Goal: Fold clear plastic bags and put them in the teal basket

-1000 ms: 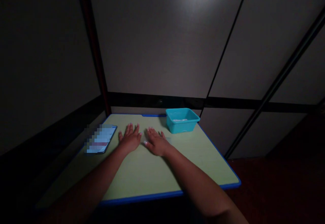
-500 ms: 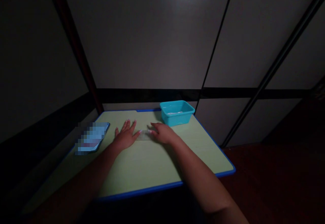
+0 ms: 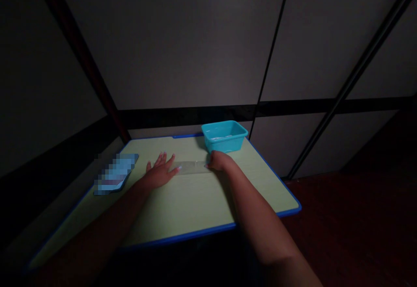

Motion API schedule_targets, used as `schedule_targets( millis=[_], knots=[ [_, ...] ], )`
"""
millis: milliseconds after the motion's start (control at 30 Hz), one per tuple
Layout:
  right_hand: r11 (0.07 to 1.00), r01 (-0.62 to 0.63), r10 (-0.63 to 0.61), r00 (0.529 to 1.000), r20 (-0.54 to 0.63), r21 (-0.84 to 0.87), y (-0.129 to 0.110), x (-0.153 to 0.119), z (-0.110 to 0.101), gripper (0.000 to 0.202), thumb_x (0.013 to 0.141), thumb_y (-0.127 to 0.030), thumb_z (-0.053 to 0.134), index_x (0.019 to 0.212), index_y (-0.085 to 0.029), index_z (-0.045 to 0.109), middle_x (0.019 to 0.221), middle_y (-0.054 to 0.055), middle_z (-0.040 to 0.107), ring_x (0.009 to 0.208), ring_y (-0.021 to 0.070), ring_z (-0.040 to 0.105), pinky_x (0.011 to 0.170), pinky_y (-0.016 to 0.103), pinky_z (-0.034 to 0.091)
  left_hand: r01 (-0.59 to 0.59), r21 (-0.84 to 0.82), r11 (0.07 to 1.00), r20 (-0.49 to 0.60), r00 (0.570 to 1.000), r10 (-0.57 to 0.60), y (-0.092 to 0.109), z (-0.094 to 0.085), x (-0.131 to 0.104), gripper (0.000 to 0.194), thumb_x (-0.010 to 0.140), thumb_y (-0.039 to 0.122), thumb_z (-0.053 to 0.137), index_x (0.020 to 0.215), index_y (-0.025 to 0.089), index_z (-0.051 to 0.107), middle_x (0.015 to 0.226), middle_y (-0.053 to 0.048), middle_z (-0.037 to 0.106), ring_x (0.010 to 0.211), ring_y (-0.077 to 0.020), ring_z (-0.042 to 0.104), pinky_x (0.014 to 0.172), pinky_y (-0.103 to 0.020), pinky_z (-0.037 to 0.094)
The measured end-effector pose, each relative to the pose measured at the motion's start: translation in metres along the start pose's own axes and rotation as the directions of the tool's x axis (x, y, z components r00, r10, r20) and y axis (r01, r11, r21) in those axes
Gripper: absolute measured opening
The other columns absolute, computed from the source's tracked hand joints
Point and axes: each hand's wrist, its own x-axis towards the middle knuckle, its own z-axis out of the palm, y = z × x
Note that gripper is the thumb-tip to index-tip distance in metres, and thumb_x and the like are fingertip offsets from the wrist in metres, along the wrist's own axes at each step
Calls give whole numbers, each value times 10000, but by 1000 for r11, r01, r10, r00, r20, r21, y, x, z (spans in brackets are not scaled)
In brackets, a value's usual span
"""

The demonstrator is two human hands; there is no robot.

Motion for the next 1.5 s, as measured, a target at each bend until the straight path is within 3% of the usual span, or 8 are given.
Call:
schedule_targets(
  millis=[100,267,400,567,700,1233,1500],
  knots=[
    [999,-8,7,1000,22,33,-1,3,0,248,730,-352,656,862,-144,686,784,68,691,684,168,607,513,218,351,-2,0,1000,6,1000,2,0,-1,-1,685,860,615,224,1442,263,147,1507,-140,39,1386,-249,-17,1028,-612,106],
    [997,-11,10,1000,19,75,-4,5,2,176,730,-284,647,805,-137,709,739,58,685,643,147,589,521,212,351,-22,-10,1000,36,999,22,0,-2,-3,687,868,600,224,1445,236,144,1502,-155,5,1386,-251,42,1043,-576,130],
    [993,-1,0,1000,7,119,-5,3,3,188,716,-247,659,874,-148,685,744,48,679,623,135,583,513,200,353,-9,19,1000,57,998,8,0,-5,-7,690,864,615,210,1444,246,147,1502,-152,12,1384,-270,55,1031,-613,90],
    [979,-23,18,999,29,201,-2,1,3,350,727,-274,665,1050,-157,596,639,9,637,461,102,530,448,190,349,-3,42,999,95,995,-1,2,-10,-12,684,864,611,211,1445,258,134,1506,-132,39,1384,-277,47,1026,-619,111],
    [967,-23,4,997,74,256,-1,-1,1,382,712,-259,686,1064,-172,565,561,-28,591,406,87,486,418,179,345,3,46,999,118,993,-8,3,-12,-13,685,863,608,210,1447,262,119,1506,-127,33,1383,-282,47,1026,-618,116],
    [951,-62,-5,977,215,304,-5,-5,-3,109,743,-173,620,848,-154,598,510,-40,552,370,65,447,401,170,355,15,80,997,165,986,-28,7,-15,-21,716,842,642,212,1447,274,105,1503,-144,59,1379,-304,56,1030,-613,94],
    [938,-38,-50,969,242,345,-5,-8,-7,125,756,-173,623,863,-150,564,549,-29,591,409,68,502,437,166,379,20,76,997,174,984,-33,9,-18,-23,708,848,633,220,1447,272,112,1502,-150,66,1380,-298,60,1032,-609,78]
  ],
)
